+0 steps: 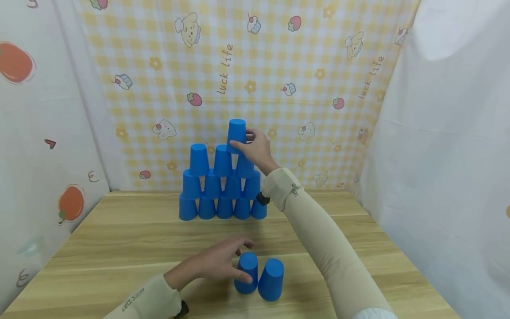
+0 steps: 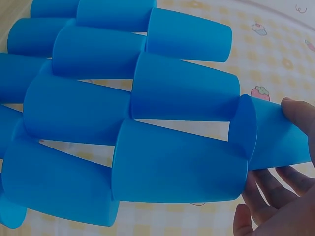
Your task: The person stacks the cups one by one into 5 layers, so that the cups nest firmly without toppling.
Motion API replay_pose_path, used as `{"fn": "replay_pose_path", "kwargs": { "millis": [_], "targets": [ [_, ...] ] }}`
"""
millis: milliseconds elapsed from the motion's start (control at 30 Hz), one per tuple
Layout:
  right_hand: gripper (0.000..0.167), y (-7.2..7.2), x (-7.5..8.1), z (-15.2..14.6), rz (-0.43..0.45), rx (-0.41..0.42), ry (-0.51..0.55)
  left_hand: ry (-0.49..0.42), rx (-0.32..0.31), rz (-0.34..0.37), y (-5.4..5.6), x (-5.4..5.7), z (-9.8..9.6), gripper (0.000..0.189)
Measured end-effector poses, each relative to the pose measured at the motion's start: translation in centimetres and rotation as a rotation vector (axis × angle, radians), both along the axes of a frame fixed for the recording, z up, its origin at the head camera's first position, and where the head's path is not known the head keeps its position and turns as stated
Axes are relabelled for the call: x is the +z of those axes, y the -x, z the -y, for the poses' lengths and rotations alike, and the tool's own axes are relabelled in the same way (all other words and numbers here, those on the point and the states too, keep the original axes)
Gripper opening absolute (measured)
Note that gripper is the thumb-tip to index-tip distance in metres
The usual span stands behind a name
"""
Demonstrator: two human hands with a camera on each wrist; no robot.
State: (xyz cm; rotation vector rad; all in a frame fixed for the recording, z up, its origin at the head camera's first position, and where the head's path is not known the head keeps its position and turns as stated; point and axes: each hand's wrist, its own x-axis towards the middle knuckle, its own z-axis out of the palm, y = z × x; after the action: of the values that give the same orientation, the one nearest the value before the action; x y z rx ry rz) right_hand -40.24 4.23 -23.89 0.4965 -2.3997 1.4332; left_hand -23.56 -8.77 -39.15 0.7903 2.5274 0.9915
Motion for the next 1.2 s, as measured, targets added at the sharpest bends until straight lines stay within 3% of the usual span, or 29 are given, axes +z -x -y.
{"fn": "replay_pose_path", "kwargs": {
  "millis": [300, 667, 967, 1200],
  "targets": [
    [0.068, 0.2, 0.3, -0.2, 0.019, -0.001, -0.008, 0.041, -0.06, -0.038, -0.2, -0.2, 0.0, 0.07],
    [0.066, 0.5, 0.4, -0.2, 0.013, 0.012, -0.02, 0.044, -0.013, -0.054, -0.3, -0.2, -0.2, 0.052],
    [0.081, -0.3, 0.5, -0.5, -0.013, -0.068, -0.05, 0.095, 0.166, -0.127, 0.2, -0.5, 0.1, 0.056],
    [0.083, -1.1, -0.3, -1.1, 0.019, -0.051, -0.021, 0.078, 0.316, -0.147, 1.1, -0.7, 0.4, 0.055]
  ]
}}
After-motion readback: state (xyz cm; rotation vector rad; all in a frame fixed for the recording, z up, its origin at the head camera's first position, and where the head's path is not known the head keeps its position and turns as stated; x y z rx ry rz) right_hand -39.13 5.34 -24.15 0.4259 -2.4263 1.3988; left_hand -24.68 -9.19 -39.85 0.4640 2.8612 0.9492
